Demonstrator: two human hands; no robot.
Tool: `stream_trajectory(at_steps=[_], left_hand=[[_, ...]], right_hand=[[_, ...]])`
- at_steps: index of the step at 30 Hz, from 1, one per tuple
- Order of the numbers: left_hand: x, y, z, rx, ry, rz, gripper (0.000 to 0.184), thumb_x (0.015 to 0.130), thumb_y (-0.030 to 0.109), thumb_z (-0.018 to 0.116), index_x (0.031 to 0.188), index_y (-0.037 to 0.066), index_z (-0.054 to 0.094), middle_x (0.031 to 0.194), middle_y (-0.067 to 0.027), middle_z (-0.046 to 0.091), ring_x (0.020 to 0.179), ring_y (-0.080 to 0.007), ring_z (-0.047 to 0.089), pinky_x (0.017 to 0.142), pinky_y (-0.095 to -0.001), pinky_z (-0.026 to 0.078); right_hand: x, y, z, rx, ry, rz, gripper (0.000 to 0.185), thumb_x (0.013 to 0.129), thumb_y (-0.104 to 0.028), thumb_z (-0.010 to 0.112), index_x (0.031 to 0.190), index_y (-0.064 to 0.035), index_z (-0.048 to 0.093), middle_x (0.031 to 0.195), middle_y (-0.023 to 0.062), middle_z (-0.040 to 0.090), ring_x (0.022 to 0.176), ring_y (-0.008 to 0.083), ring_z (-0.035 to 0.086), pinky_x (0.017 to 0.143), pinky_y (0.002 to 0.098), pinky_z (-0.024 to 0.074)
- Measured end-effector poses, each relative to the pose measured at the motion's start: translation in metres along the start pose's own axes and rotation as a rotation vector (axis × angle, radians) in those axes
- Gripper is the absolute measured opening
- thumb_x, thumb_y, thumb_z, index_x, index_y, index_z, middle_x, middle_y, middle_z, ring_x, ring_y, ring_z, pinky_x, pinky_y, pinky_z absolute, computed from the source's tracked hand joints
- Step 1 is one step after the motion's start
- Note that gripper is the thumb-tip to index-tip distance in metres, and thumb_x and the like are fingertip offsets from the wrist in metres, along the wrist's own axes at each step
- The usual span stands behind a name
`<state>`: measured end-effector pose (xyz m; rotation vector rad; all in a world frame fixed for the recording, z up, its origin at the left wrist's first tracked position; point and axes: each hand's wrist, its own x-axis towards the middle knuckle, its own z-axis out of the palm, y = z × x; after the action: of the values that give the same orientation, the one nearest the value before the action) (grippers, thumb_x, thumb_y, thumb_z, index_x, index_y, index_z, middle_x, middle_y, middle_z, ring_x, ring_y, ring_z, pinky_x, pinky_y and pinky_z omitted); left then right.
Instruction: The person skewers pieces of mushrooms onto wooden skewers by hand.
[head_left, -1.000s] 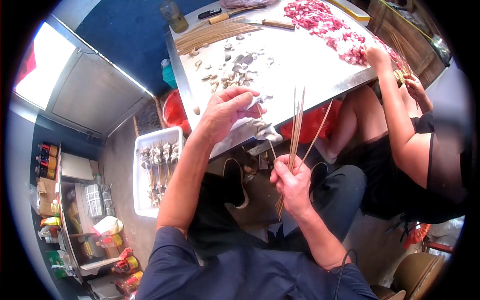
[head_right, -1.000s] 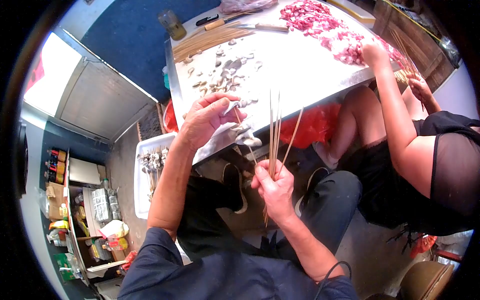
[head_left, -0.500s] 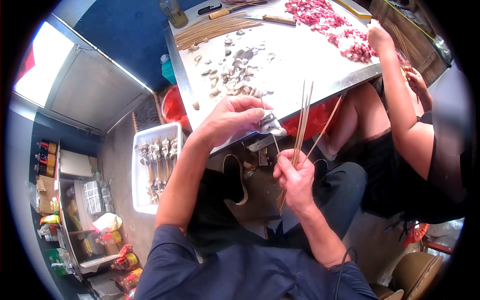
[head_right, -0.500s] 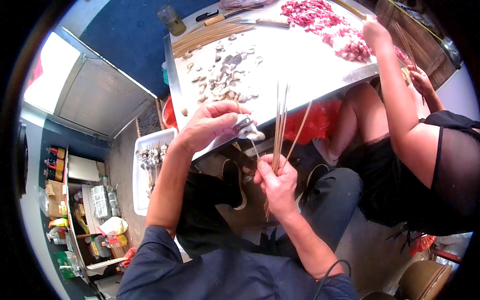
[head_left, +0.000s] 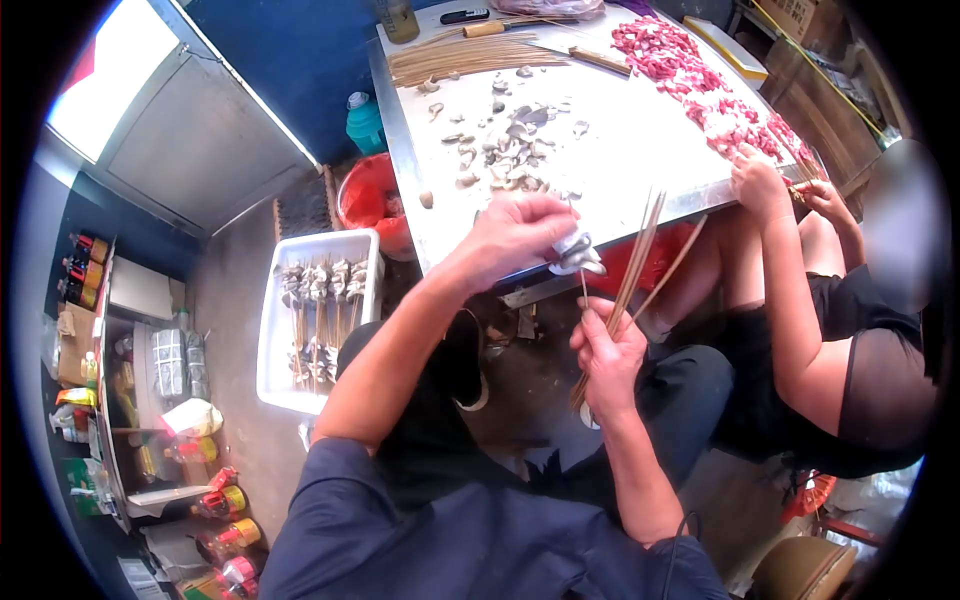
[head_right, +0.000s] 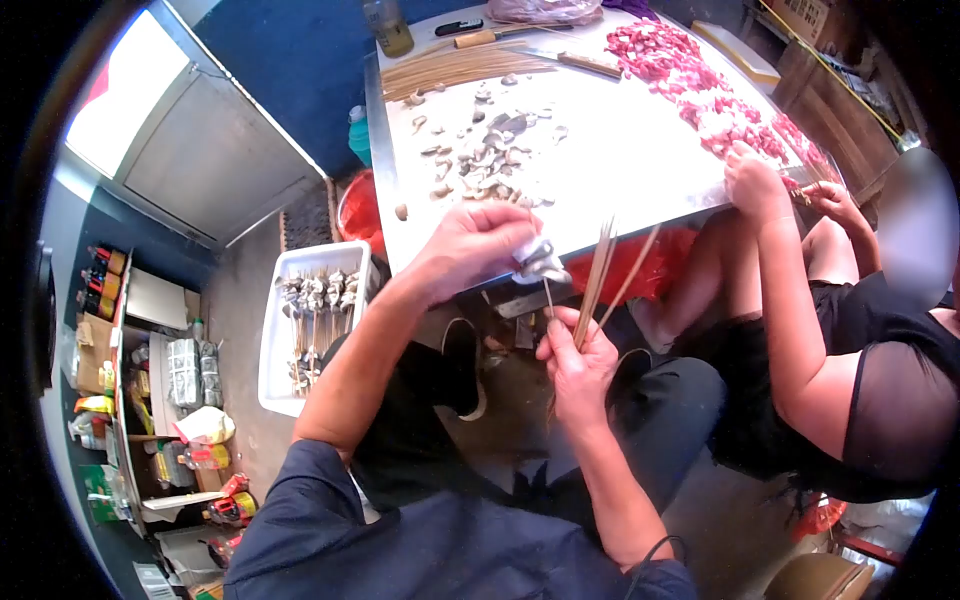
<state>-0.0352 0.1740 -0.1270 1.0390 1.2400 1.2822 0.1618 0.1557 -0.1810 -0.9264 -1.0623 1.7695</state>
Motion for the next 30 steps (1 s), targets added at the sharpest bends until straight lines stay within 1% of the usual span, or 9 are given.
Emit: stream_trajectory(at_steps=[3,6,9,13,17,19,22,26,30], left_hand=[[0.012,0.005,-0.036,0.202,0.272,0.291,0.019,0.089,0.012,0.063,0.103,-0.001,0.067,0.085,-0.0053,0.068,0.073,-0.0092,0.061,0.064,-0.0218,0.049],[0.021,0.010,-0.065,0.485,0.493,0.389,0.016,0.084,0.009,0.065,0.095,-0.001,0.070,0.083,-0.0060,0.068,0.069,-0.0104,0.059,0.061,-0.0230,0.047],[0.036,0.007,-0.070,0.791,0.418,0.464,0.017,0.080,0.012,0.069,0.089,-0.001,0.071,0.081,-0.0074,0.066,0.069,-0.0124,0.059,0.062,-0.0249,0.047],[0.049,0.004,-0.065,1.101,0.369,0.398,0.020,0.071,0.020,0.070,0.080,0.002,0.072,0.079,-0.0122,0.064,0.076,-0.0251,0.063,0.069,-0.0348,0.049],[0.051,0.002,-0.065,1.153,0.408,0.436,0.017,0.071,0.017,0.065,0.078,0.003,0.072,0.082,-0.0120,0.065,0.079,-0.0288,0.063,0.071,-0.0374,0.049],[0.049,0.000,-0.068,1.129,0.438,0.494,0.013,0.075,0.012,0.063,0.079,0.002,0.071,0.078,-0.0092,0.065,0.072,-0.0230,0.063,0.065,-0.0339,0.049],[0.040,0.007,-0.067,0.643,0.400,0.414,0.012,0.084,0.005,0.060,0.088,-0.002,0.067,0.073,-0.0031,0.063,0.064,-0.0084,0.058,0.056,-0.0239,0.046],[0.041,0.000,-0.061,0.163,0.309,0.271,0.022,0.088,0.003,0.057,0.108,-0.005,0.059,0.081,-0.0078,0.064,0.067,-0.0124,0.063,0.061,-0.0225,0.052],[0.037,0.004,-0.045,-0.043,0.295,0.280,0.018,0.089,0.002,0.060,0.105,-0.005,0.059,0.088,-0.0115,0.065,0.081,-0.0194,0.068,0.074,-0.0283,0.057]], right_hand=[[0.003,0.005,0.003,0.003,-0.016,-0.027,0.011,0.094,-0.008,0.058,0.102,-0.0016,0.062,0.064,0.0012,0.057,0.046,0.0010,0.039,0.043,0.0158,0.0276],[0.003,0.004,0.006,-0.040,-0.059,-0.049,0.012,0.094,-0.009,0.058,0.102,-0.0018,0.062,0.064,0.0009,0.057,0.046,0.0008,0.038,0.043,0.0157,0.0275],[0.009,-0.007,0.011,-0.072,-0.062,-0.057,0.012,0.094,-0.011,0.058,0.101,-0.0021,0.062,0.064,0.0007,0.057,0.045,0.0008,0.038,0.042,0.0159,0.0269],[0.020,-0.032,0.014,-0.072,-0.094,-0.036,0.013,0.094,-0.012,0.058,0.100,-0.0021,0.062,0.063,0.0008,0.056,0.044,0.0005,0.036,0.040,0.0162,0.0253],[0.033,-0.046,0.016,-0.052,-0.139,0.010,0.012,0.094,-0.012,0.057,0.099,-0.0013,0.061,0.063,0.0012,0.056,0.044,0.0001,0.036,0.040,0.0156,0.0247],[0.038,-0.045,0.017,-0.062,-0.163,-0.019,0.013,0.094,-0.012,0.057,0.100,-0.0010,0.061,0.063,0.0013,0.056,0.044,0.0004,0.037,0.040,0.0157,0.0248],[0.036,-0.032,0.012,-0.071,-0.129,0.038,0.013,0.094,-0.012,0.057,0.100,-0.0011,0.061,0.063,0.0014,0.056,0.043,0.0008,0.037,0.039,0.0160,0.0246],[0.027,-0.017,0.010,-0.018,-0.101,0.087,0.012,0.094,-0.012,0.057,0.099,-0.0014,0.061,0.062,0.0015,0.056,0.043,0.0012,0.037,0.038,0.0166,0.0255],[0.028,-0.018,0.018,0.010,-0.139,0.010,0.012,0.094,-0.011,0.058,0.099,-0.0010,0.062,0.063,0.0004,0.056,0.045,0.0011,0.039,0.041,0.0162,0.0280]])
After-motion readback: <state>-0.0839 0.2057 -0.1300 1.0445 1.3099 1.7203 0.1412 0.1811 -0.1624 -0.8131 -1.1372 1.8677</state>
